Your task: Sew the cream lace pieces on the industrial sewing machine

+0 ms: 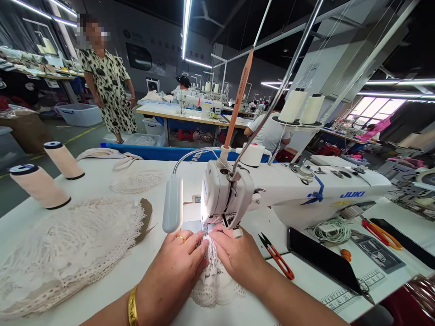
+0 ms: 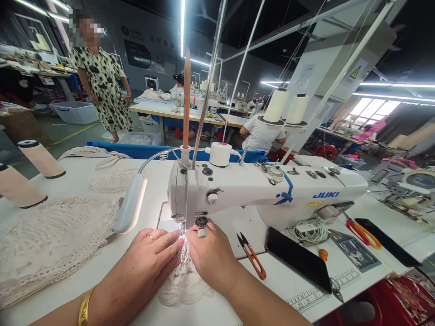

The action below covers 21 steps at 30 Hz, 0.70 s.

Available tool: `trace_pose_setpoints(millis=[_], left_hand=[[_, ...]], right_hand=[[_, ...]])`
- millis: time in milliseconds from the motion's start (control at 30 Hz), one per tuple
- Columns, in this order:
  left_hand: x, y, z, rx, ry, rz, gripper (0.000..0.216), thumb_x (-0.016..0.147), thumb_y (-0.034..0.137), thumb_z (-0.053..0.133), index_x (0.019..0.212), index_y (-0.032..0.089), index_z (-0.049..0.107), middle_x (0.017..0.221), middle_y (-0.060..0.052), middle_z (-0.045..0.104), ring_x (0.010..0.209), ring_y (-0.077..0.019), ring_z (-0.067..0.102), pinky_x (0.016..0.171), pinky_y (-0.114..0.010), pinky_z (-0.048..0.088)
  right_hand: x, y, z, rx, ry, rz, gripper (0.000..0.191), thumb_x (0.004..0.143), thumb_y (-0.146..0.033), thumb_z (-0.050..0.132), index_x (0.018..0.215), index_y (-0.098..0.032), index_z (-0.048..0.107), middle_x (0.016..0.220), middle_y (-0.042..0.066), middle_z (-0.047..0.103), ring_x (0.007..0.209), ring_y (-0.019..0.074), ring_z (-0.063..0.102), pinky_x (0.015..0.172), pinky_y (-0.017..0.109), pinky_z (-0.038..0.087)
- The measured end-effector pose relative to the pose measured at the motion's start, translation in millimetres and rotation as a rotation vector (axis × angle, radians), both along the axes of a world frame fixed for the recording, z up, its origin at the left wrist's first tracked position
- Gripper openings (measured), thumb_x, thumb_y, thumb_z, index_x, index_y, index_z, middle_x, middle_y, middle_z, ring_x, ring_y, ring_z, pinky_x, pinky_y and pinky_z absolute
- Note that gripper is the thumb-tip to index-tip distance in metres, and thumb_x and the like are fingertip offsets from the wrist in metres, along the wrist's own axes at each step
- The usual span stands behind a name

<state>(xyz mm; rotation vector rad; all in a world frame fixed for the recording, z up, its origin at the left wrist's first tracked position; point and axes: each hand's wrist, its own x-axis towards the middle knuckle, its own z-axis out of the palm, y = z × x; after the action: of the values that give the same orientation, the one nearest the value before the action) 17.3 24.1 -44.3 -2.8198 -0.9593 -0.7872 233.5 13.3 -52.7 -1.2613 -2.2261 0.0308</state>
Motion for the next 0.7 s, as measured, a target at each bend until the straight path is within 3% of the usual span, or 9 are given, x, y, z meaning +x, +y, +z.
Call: trace_pose_setpoints(millis=[300,400,500,533,600,633,700], left_hand=[[1.2,2.1,1.5,-0.106,0.021,0.023,0.017,0.103,0.015,0.055,0.108,0.019,0.07,0.117,-0.007,0.076,0.093,-0.0284,0.064,0.083,-0.046,0.046],[-6.7,1.0,10.5,-0.215,0.006,0.004,0.017,0.096,0.017,0.067,0.111,0.023,0.07,0.125,-0.006,0.074,0.106,-0.0309,0.064,0.09,-0.048,0.045],[-18.6,-3.1,23.8,-0.345,0.019,-0.072,0.037,0.078,0.024,0.089,0.11,0.027,0.07,0.132,-0.004,0.069,0.116,-0.0331,0.061,0.096,-0.048,0.045],[-21.6,-4.7,27.1,-0.378,0.034,-0.098,0.04,0.073,0.024,0.092,0.106,0.026,0.07,0.131,-0.004,0.068,0.116,-0.0332,0.061,0.096,-0.047,0.046],[-24.1,-7.4,29.6,-0.403,0.043,-0.139,0.028,0.075,0.016,0.087,0.094,0.024,0.068,0.122,-0.003,0.069,0.109,-0.0298,0.062,0.092,-0.042,0.048],[-23.4,-8.2,28.7,-0.392,0.031,-0.152,0.019,0.081,0.01,0.078,0.089,0.023,0.066,0.115,-0.003,0.07,0.103,-0.0266,0.062,0.089,-0.039,0.048],[-19.1,-7.9,24.2,-0.338,-0.021,-0.157,0.024,0.088,-0.001,0.054,0.082,0.021,0.059,0.1,-0.002,0.069,0.089,-0.0208,0.061,0.079,-0.033,0.046]], right_hand=[[-0.8,3.3,2.2,-0.009,-0.027,-0.022,0.028,0.094,-0.008,0.056,0.111,-0.023,0.072,0.115,0.009,0.074,0.106,0.0278,0.067,0.085,0.037,0.055],[2.7,-3.2,8.5,-0.036,-0.061,-0.016,0.022,0.099,-0.011,0.054,0.107,-0.022,0.072,0.118,0.01,0.074,0.104,0.0283,0.067,0.084,0.038,0.055],[9.5,-14.7,21.3,-0.152,-0.093,0.1,0.01,0.102,-0.026,0.066,0.111,-0.022,0.069,0.12,0.009,0.073,0.102,0.0269,0.067,0.088,0.039,0.054],[11.8,-18.2,26.2,-0.212,-0.096,0.16,0.023,0.098,-0.036,0.076,0.115,-0.023,0.068,0.121,0.007,0.072,0.105,0.0269,0.066,0.09,0.039,0.054],[15.4,-22.9,34.8,-0.294,-0.117,0.24,0.048,0.085,-0.05,0.089,0.12,-0.026,0.065,0.127,0.006,0.069,0.112,0.0285,0.065,0.094,0.039,0.054],[16.5,-23.7,37.8,-0.311,-0.135,0.26,0.048,0.084,-0.05,0.09,0.117,-0.026,0.065,0.13,0.005,0.068,0.115,0.0289,0.064,0.096,0.04,0.053],[17.3,-22.6,40.4,-0.3,-0.162,0.286,0.024,0.095,-0.036,0.081,0.107,-0.024,0.064,0.129,0.005,0.068,0.115,0.0276,0.064,0.096,0.039,0.051]])
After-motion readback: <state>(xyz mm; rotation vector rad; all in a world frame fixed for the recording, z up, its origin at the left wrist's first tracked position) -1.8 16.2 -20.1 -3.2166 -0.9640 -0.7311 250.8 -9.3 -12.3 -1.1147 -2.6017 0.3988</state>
